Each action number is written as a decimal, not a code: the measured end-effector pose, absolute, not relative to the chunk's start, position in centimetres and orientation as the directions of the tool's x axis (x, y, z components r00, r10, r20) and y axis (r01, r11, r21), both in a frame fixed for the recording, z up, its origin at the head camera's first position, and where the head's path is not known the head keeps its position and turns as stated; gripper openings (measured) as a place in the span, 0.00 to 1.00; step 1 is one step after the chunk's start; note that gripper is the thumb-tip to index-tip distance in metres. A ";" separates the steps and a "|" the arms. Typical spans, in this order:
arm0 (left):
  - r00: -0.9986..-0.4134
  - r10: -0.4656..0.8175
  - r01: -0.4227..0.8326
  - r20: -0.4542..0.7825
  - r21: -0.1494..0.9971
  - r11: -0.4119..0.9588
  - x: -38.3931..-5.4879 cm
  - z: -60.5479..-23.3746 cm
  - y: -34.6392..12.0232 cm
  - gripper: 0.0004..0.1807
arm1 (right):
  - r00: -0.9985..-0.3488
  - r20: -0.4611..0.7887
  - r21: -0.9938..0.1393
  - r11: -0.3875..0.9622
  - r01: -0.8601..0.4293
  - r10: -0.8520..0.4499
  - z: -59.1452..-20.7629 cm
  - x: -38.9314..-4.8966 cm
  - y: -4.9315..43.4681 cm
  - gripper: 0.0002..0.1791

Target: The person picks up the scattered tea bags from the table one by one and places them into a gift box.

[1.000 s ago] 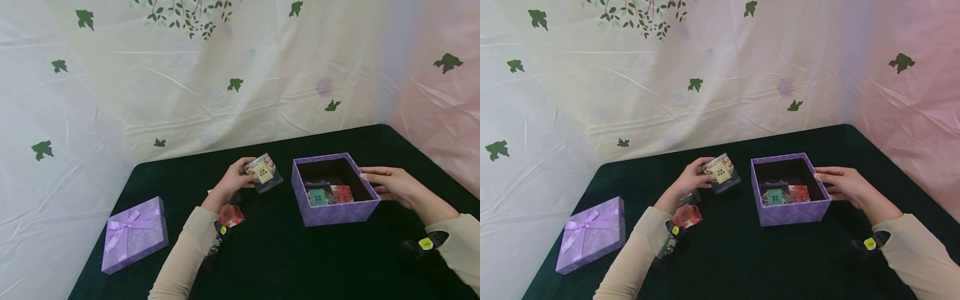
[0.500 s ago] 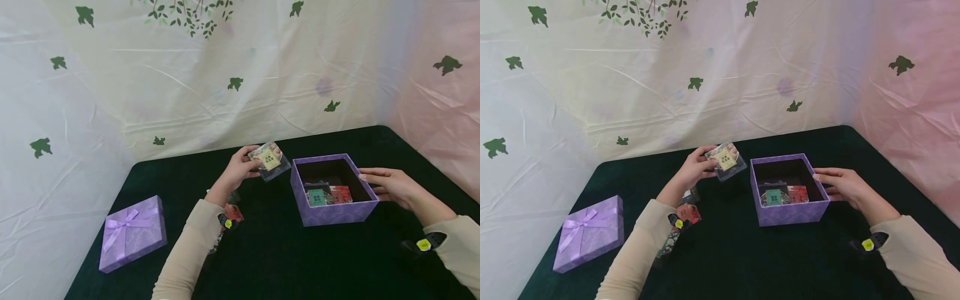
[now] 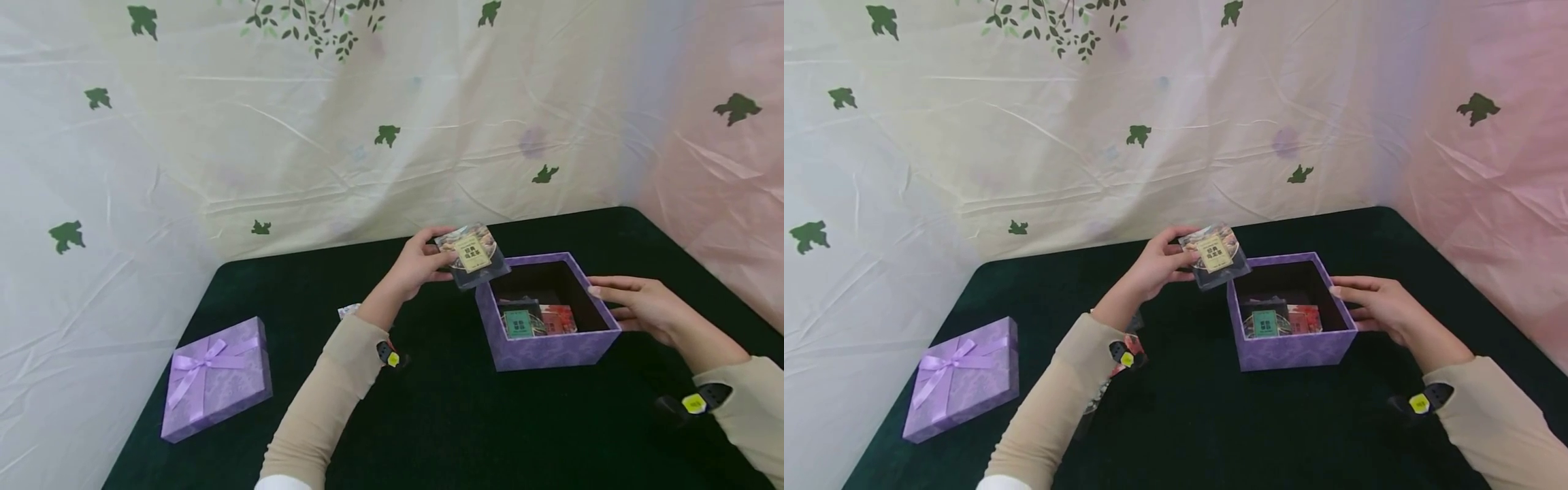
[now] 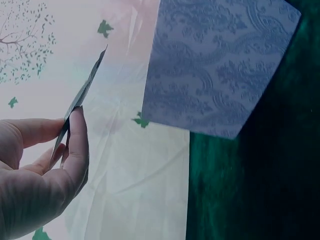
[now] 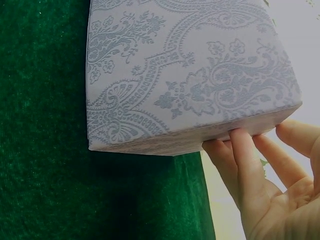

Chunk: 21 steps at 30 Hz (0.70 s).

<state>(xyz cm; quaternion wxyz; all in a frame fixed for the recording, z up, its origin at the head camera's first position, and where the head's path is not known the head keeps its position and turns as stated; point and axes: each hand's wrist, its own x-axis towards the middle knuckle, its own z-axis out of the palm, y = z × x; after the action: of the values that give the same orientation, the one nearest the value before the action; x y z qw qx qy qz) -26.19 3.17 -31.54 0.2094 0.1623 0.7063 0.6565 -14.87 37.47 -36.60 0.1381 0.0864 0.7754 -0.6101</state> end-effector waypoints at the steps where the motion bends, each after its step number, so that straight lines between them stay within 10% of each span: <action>1: -0.857 0.508 -0.044 -0.083 0.995 0.087 -26.2 -31.5 3.4 0.26 | -0.947 -0.319 -0.923 0.240 0.301 -0.036 -36.6 -14.9 37.5 0.11; 21: -0.821 0.565 -0.016 -0.086 0.992 0.128 -26.1 -32.3 7.9 0.22 | -0.950 -0.308 -0.932 0.218 0.290 -0.050 -36.8 -15.4 37.7 0.13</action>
<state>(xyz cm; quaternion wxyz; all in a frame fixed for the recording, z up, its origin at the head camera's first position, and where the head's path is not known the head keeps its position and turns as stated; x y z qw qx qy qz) -26.12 7.87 -32.34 0.2299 0.1919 0.7148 0.6320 -15.41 37.71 -36.78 0.1372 0.0781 0.7683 -0.6203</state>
